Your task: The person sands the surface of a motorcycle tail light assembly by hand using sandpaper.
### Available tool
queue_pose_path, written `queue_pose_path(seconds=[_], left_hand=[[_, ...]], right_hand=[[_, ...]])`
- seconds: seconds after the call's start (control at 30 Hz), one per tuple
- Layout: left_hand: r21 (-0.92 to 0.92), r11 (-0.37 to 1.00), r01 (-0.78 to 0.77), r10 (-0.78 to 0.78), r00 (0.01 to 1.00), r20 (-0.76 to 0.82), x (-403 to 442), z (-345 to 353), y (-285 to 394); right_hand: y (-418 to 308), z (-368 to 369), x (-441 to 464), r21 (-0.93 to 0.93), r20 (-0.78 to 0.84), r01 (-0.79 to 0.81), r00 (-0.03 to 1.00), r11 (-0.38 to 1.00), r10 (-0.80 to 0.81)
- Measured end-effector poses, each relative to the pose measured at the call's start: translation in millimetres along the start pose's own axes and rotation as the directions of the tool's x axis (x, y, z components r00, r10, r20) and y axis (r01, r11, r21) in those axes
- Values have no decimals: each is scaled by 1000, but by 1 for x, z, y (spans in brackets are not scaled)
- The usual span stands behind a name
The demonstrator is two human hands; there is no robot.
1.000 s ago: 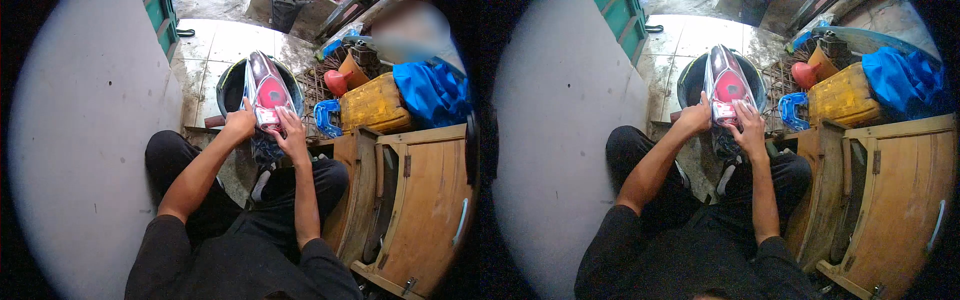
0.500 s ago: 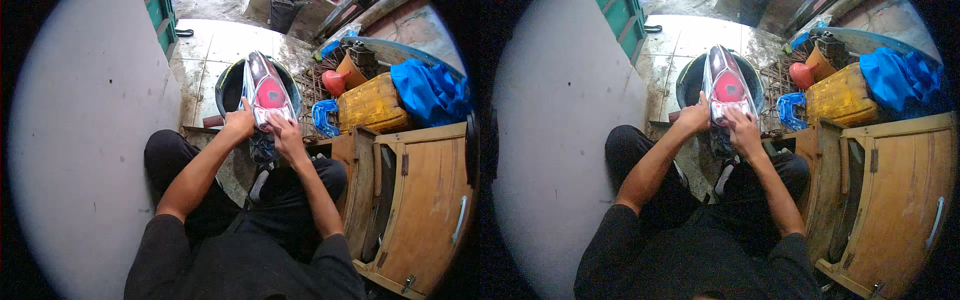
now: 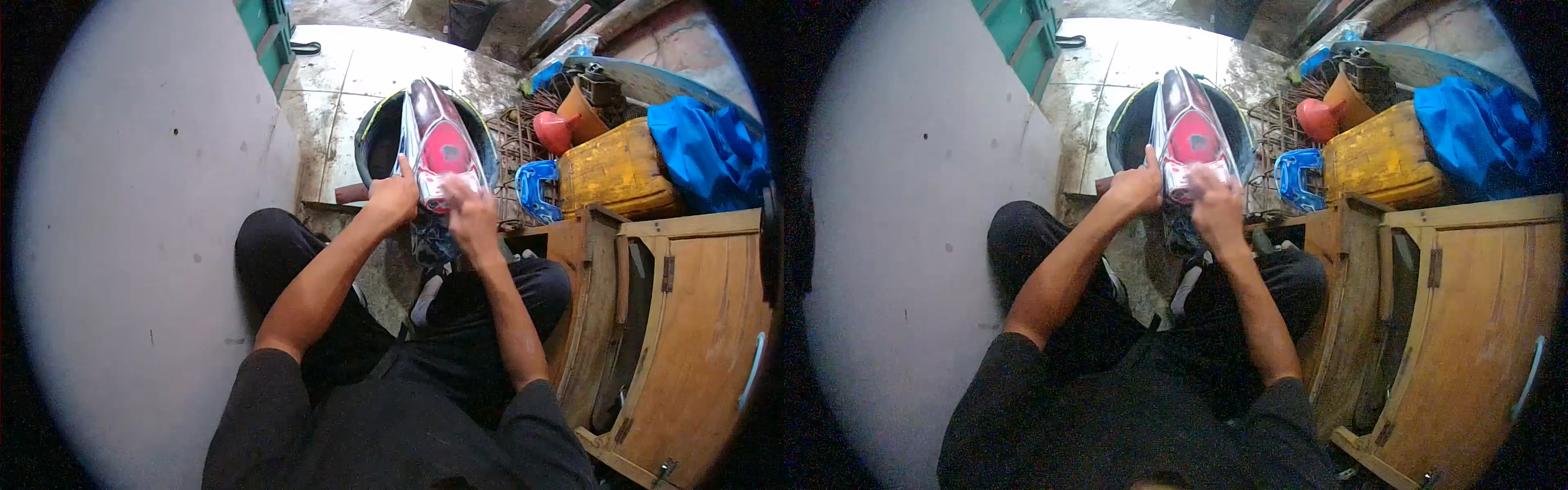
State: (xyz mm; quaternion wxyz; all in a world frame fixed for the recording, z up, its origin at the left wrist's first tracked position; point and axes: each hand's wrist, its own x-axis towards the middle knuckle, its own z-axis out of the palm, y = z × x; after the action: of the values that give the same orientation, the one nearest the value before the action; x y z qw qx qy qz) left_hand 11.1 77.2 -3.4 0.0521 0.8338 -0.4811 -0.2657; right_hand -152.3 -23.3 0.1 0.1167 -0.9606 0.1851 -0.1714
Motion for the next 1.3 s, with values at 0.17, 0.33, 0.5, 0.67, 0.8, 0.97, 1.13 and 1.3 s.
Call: queue_pose_path(seconds=[0.17,0.33,0.5,0.67,0.8,0.97,1.13,1.3], left_hand=[[-7,1000,-6,6,1000,8,-4,-2,-1],[-6,1000,10,-10,1000,15,-3,-6,1],[15,1000,-9,8,1000,14,-4,-5,1],[7,1000,14,-14,1000,-12,-3,-3,0],[12,1000,-9,9,1000,-1,-2,-3,0],[12,1000,-15,16,1000,-9,-3,-3,0],[16,1000,-17,17,1000,-19,0,4,-4],[45,999,-23,23,1000,9,-4,-3,-1]], right_hand=[[-4,-13,0,-54,-17,-325,946,944,325],[-22,-18,-9,18,50,46,998,999,-47],[-19,-14,-11,2,-6,-183,983,983,183],[-15,-14,-1,-71,-61,-315,948,946,312],[-16,-12,-10,7,27,-76,997,997,76],[-14,-16,-9,61,71,-59,996,996,55],[-12,-15,-9,-36,24,-208,978,978,209],[-16,-22,-2,75,13,-236,972,969,236]])
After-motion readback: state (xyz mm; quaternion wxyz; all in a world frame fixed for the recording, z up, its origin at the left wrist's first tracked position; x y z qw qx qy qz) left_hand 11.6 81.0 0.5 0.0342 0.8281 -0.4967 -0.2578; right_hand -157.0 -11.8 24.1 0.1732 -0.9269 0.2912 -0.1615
